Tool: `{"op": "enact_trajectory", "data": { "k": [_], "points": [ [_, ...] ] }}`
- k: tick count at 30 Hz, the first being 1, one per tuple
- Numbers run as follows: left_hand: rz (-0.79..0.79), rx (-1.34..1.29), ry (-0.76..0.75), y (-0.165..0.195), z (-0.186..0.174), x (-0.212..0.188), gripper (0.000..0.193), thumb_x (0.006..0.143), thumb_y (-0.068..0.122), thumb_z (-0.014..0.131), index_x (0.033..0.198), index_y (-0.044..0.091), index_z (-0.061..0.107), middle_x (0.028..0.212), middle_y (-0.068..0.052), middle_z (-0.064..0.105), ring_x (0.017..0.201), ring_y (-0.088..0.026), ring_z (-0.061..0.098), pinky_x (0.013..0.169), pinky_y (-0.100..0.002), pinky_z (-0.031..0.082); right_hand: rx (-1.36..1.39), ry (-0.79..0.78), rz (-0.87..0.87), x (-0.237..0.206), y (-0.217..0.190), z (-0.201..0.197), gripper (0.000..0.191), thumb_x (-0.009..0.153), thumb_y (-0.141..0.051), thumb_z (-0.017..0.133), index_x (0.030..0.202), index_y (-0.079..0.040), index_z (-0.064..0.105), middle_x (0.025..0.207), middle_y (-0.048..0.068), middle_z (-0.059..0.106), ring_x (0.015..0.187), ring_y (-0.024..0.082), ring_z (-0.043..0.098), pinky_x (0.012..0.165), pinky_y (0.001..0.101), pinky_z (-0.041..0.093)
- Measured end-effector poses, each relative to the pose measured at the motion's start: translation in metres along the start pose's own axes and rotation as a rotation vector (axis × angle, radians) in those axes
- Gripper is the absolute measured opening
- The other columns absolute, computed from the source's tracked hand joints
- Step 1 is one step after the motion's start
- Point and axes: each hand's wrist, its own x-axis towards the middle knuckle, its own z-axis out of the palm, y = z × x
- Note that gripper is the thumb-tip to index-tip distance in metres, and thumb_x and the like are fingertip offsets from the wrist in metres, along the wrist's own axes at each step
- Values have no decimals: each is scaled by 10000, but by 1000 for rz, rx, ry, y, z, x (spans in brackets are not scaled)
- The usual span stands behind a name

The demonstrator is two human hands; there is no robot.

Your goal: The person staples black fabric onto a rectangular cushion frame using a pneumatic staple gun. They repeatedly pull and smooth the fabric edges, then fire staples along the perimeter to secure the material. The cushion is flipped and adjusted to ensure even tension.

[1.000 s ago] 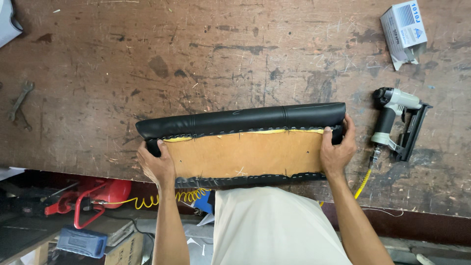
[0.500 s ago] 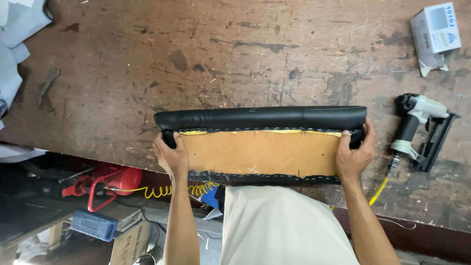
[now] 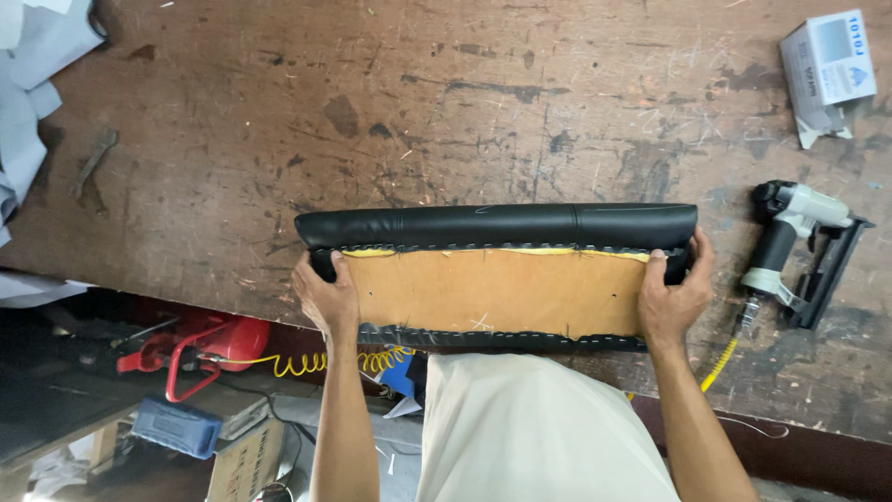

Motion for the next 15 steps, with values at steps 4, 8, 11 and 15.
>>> {"op": "enact_trajectory", "data": {
  "k": [4, 8, 11, 15],
  "points": [
    [29, -17, 15, 0, 0, -1, 467, 988, 327, 709, 1291, 0, 567, 1213, -229, 620, 1140, -443, 591, 945, -539, 479, 10, 8, 18, 1, 0, -1, 508, 996, -61, 675, 1467, 53, 523, 1330, 272, 666, 1228, 338, 673, 1075, 414, 520],
    [11, -18, 2, 0, 0, -2, 464, 991, 328, 703, 1286, -3, 563, 1211, -236, 619, 1128, -449, 595, 938, -540, 481, 4, 5, -2, -1, 0, -1, 508, 1000, -54, 671, 1477, 46, 524, 1333, 269, 666, 1238, 338, 674, 1084, 415, 522],
    [1, -10, -8, 0, 0, -2, 474, 989, 331, 704, 1287, -8, 560, 1213, -240, 616, 1125, -450, 594, 927, -538, 481, -8, 5, -6, -1, 0, -2, 508, 1001, -54, 673, 1477, 44, 524, 1327, 266, 670, 1232, 338, 677, 1083, 416, 525],
    [10, 1, -5, 1, 0, -2, 465, 993, 322, 705, 1290, -7, 563, 1222, -233, 622, 1136, -442, 598, 944, -533, 479, -18, -5, -3, 0, 2, -2, 513, 1005, -65, 669, 1482, 43, 516, 1324, 266, 668, 1222, 338, 676, 1072, 416, 531]
  ]
}}
